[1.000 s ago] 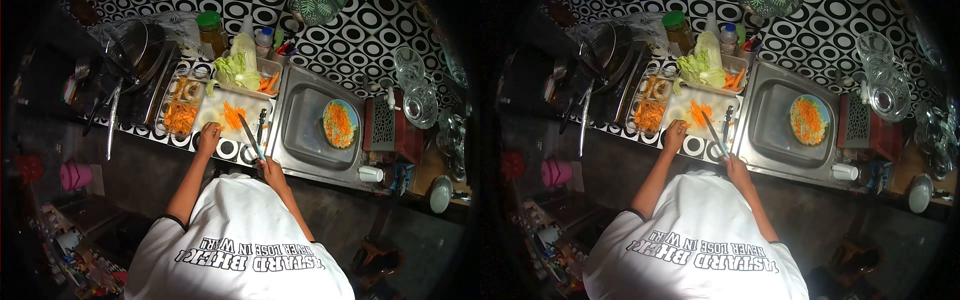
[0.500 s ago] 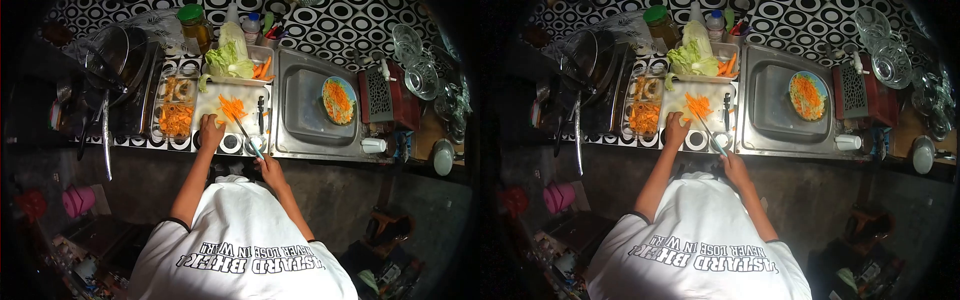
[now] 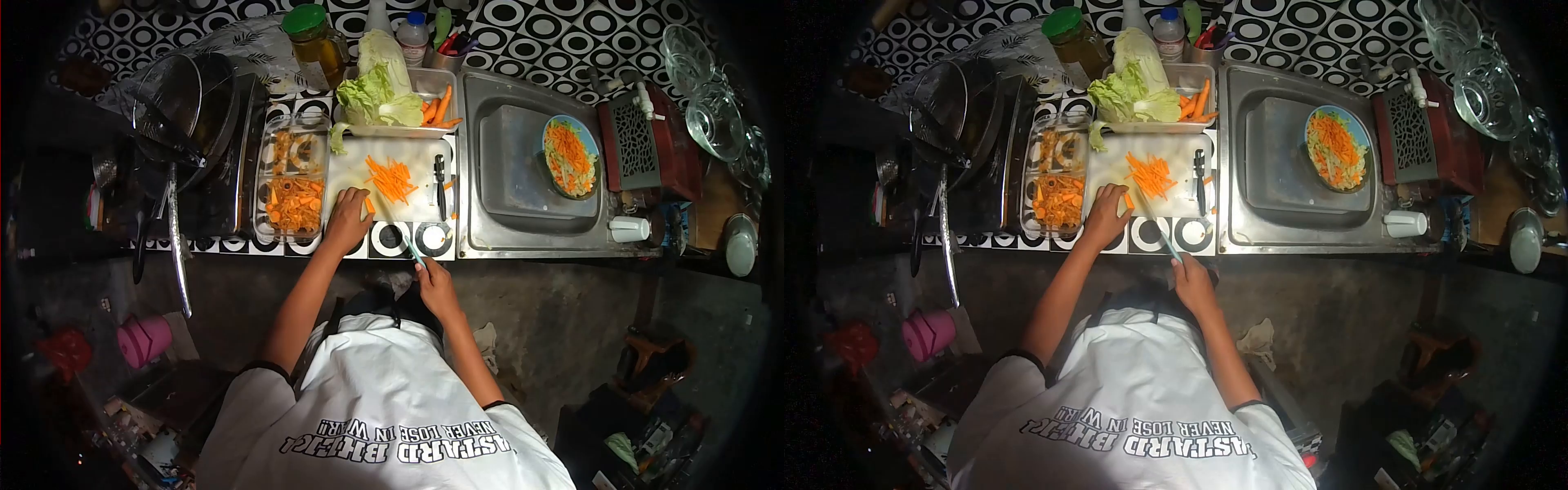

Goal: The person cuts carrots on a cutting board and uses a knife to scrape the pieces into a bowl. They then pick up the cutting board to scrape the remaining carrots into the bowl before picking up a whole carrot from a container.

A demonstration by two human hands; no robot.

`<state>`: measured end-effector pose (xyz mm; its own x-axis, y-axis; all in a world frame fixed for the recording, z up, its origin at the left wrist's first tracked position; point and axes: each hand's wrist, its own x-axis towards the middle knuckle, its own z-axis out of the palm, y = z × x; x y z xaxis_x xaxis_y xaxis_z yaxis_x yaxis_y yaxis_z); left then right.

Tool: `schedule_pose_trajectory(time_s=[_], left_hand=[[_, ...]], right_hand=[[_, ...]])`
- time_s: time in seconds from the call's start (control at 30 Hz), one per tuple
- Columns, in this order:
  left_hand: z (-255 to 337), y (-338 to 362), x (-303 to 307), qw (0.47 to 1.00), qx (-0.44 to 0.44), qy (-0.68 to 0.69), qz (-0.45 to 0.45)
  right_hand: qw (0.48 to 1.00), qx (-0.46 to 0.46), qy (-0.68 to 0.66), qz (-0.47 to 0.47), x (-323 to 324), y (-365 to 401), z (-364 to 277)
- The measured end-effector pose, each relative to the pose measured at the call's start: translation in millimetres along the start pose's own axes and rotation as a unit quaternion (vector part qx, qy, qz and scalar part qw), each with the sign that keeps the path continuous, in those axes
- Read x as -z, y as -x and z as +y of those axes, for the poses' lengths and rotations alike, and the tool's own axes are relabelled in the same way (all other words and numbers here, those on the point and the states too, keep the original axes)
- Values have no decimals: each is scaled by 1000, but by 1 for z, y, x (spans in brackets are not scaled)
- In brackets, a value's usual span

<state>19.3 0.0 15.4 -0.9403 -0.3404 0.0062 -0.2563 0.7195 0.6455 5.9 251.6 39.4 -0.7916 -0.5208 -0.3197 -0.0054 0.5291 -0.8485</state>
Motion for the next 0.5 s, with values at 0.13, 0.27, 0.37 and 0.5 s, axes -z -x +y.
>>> schedule_pose_trajectory(time_s=[0.13,0.27,0.37,0.5], left_hand=[[-3,2,3,1000,-21,-8,8],[-5,1,5,999,-32,-7,-6],[-10,-1,2,999,-37,-11,7],[-6,7,-4,999,-14,-33,41]], right_hand=[[1000,-11,-15,-7,-12,-8,-13],[999,-19,-35,-19,-24,-14,-20],[999,-15,-39,-17,-30,-14,-26],[999,-8,-15,-33,-36,-13,-25]])
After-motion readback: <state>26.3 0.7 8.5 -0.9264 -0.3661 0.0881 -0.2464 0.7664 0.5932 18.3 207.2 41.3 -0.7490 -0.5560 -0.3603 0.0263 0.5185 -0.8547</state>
